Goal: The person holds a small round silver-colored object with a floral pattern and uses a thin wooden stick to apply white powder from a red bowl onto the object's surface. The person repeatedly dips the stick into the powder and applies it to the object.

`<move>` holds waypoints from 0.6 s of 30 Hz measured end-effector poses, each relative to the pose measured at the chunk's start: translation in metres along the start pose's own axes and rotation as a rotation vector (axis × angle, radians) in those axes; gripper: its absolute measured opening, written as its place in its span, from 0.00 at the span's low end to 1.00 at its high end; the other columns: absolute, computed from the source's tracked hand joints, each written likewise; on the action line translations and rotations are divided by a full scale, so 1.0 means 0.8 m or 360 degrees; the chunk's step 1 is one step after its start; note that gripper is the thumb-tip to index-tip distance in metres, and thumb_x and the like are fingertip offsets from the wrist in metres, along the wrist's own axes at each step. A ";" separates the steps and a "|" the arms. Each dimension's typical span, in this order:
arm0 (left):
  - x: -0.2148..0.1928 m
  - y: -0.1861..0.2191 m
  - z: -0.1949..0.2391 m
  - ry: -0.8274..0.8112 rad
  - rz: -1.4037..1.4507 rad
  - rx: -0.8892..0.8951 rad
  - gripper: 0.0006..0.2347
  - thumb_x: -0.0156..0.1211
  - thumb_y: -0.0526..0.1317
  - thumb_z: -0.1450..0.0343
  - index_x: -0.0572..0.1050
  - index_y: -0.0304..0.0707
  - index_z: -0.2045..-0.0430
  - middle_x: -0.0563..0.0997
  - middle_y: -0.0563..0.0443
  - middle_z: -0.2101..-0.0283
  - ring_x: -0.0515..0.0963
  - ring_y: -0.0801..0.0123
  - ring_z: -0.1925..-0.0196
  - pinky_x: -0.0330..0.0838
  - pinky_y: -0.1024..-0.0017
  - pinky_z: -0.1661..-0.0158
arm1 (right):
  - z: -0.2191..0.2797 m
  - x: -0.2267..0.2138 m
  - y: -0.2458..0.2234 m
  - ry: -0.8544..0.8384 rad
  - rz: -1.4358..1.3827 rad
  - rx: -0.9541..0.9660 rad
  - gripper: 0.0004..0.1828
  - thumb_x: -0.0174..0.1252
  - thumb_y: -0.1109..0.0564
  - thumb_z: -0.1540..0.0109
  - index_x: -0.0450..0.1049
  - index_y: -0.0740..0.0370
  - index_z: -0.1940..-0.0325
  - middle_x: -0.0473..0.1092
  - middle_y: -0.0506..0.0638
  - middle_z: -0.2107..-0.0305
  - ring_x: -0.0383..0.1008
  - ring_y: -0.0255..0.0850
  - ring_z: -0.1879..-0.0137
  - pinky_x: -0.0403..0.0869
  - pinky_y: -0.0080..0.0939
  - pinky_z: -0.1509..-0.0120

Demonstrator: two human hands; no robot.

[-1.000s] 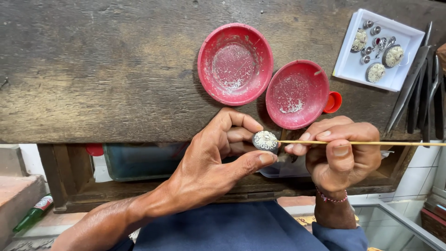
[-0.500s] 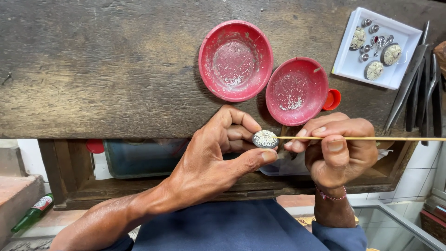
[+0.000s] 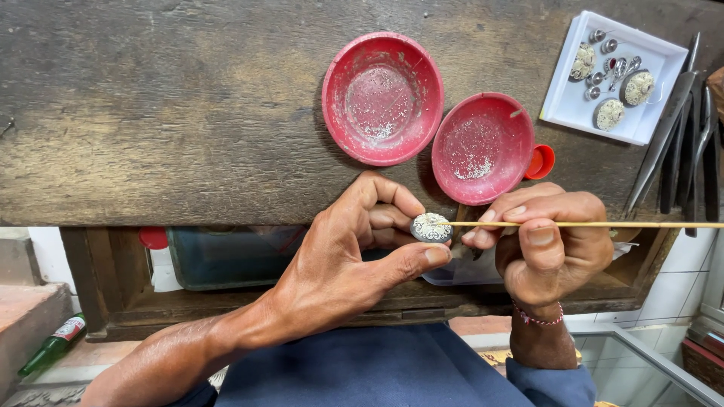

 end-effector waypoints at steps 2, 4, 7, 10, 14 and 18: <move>0.000 0.001 0.000 -0.0001 0.0001 -0.0010 0.15 0.70 0.36 0.34 0.67 0.40 0.61 0.84 0.49 0.65 0.86 0.73 0.65 0.81 0.77 0.62 | 0.000 0.001 -0.001 -0.0001 0.0006 -0.0010 0.12 0.50 0.52 0.29 0.65 0.62 0.62 0.67 0.60 0.75 0.71 0.43 0.81 0.72 0.33 0.78; 0.000 0.001 0.000 -0.0002 0.0003 -0.0020 0.15 0.70 0.36 0.34 0.67 0.40 0.61 0.84 0.49 0.65 0.86 0.73 0.65 0.81 0.77 0.62 | -0.001 0.002 -0.001 -0.0002 0.0011 -0.0021 0.12 0.49 0.52 0.29 0.65 0.62 0.62 0.67 0.60 0.75 0.71 0.43 0.81 0.72 0.33 0.78; 0.000 0.000 0.000 -0.0009 0.0038 -0.0036 0.15 0.70 0.36 0.34 0.67 0.39 0.60 0.84 0.49 0.65 0.86 0.73 0.65 0.80 0.77 0.62 | 0.000 0.001 -0.001 0.0000 0.0033 -0.0028 0.13 0.50 0.50 0.29 0.64 0.62 0.62 0.67 0.60 0.76 0.71 0.43 0.81 0.71 0.32 0.79; 0.000 0.000 0.000 0.0000 0.0018 -0.0029 0.15 0.70 0.36 0.34 0.68 0.40 0.61 0.84 0.49 0.64 0.86 0.73 0.63 0.81 0.77 0.61 | 0.000 0.000 0.000 -0.0005 0.0025 0.0007 0.13 0.50 0.51 0.29 0.64 0.62 0.62 0.67 0.60 0.75 0.72 0.43 0.81 0.72 0.34 0.79; 0.000 0.002 0.000 0.0042 -0.0066 -0.0005 0.15 0.71 0.36 0.35 0.68 0.41 0.62 0.85 0.51 0.65 0.87 0.74 0.63 0.82 0.77 0.61 | 0.000 -0.001 -0.001 0.0006 -0.0012 -0.0018 0.13 0.50 0.50 0.28 0.63 0.61 0.60 0.66 0.60 0.76 0.70 0.43 0.81 0.73 0.34 0.77; -0.002 0.004 0.001 0.0140 -0.0289 -0.0020 0.18 0.74 0.39 0.38 0.68 0.42 0.63 0.86 0.52 0.68 0.88 0.77 0.65 0.82 0.79 0.63 | -0.001 0.003 -0.004 0.0035 0.0063 -0.0032 0.14 0.49 0.49 0.28 0.62 0.60 0.60 0.65 0.60 0.77 0.68 0.43 0.82 0.71 0.34 0.78</move>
Point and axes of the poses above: each hand's wrist, its own z-axis away from the middle knuckle, its own x-axis out of the palm, y = z × x, the point moved 6 cm from there along -z, towards the middle knuckle
